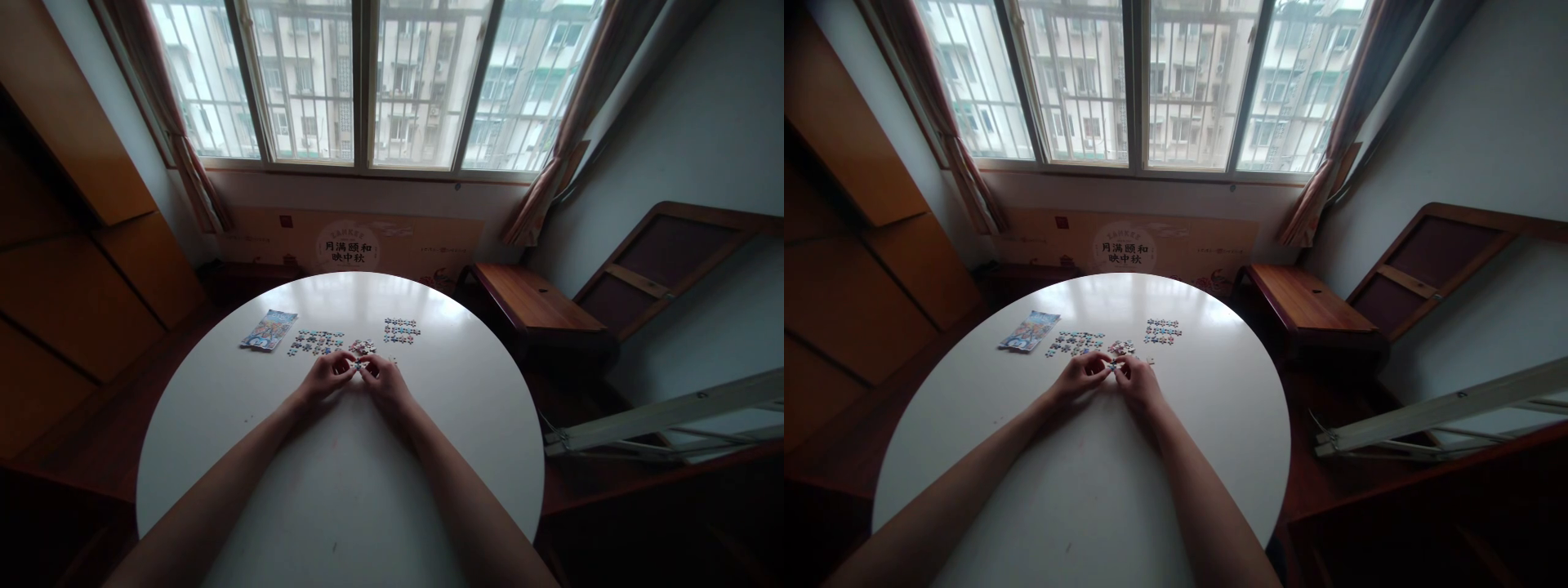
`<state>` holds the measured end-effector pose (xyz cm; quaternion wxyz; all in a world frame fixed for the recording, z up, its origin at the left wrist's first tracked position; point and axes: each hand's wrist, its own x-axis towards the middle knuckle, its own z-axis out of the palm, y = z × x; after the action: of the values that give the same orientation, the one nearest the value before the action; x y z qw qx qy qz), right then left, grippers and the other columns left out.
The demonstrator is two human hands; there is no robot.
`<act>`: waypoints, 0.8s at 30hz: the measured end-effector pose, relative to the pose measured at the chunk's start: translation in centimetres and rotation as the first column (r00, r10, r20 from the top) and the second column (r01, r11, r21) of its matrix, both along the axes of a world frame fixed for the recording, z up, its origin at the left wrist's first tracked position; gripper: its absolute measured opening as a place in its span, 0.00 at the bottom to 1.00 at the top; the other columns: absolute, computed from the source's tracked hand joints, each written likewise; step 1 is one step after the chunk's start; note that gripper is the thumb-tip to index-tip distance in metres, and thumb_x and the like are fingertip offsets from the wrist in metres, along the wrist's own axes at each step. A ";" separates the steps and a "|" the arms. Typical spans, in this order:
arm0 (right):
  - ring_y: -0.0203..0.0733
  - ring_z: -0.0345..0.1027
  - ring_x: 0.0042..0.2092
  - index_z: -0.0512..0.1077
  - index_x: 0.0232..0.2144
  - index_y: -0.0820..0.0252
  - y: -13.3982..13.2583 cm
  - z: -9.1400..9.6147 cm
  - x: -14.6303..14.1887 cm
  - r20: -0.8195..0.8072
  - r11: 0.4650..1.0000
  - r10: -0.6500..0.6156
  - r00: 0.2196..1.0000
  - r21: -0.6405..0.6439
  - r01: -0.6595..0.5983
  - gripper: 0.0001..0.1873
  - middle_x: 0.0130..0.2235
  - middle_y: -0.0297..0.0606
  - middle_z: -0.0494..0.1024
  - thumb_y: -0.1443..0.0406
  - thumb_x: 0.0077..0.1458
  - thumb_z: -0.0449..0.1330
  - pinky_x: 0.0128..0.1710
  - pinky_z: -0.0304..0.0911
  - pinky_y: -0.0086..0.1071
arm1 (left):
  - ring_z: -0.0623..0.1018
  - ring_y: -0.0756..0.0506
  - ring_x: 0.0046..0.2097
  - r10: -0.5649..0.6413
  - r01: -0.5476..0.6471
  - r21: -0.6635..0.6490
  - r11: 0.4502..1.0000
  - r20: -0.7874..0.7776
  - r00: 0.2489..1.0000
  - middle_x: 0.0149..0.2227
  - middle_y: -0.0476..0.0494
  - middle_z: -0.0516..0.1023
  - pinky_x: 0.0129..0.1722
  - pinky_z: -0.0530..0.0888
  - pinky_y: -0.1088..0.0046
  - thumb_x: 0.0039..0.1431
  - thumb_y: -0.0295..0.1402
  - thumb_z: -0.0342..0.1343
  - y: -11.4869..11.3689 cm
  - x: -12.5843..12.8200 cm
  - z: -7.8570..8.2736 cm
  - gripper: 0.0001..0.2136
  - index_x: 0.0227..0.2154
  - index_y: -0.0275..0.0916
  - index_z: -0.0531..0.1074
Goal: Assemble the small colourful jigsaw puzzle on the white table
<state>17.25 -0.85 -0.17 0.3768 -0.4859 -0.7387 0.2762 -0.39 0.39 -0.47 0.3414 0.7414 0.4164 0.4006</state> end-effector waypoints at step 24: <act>0.35 0.66 0.28 0.72 0.41 0.59 0.0 0.2 0.0 0.008 1.000 -0.001 1.000 -0.001 0.001 0.13 0.28 0.35 0.75 0.66 0.51 0.56 0.33 0.61 0.28 | 0.67 0.53 0.24 -0.013 0.014 -0.033 0.999 0.017 1.000 0.22 0.50 0.69 0.24 0.65 0.79 0.52 0.35 0.56 -0.1 0.0 0.2 0.12 0.37 0.33 0.71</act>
<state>17.21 -0.90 0.05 0.3738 -0.4876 -0.7398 0.2742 -0.37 0.31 -0.30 0.3597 0.7351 0.4149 0.3977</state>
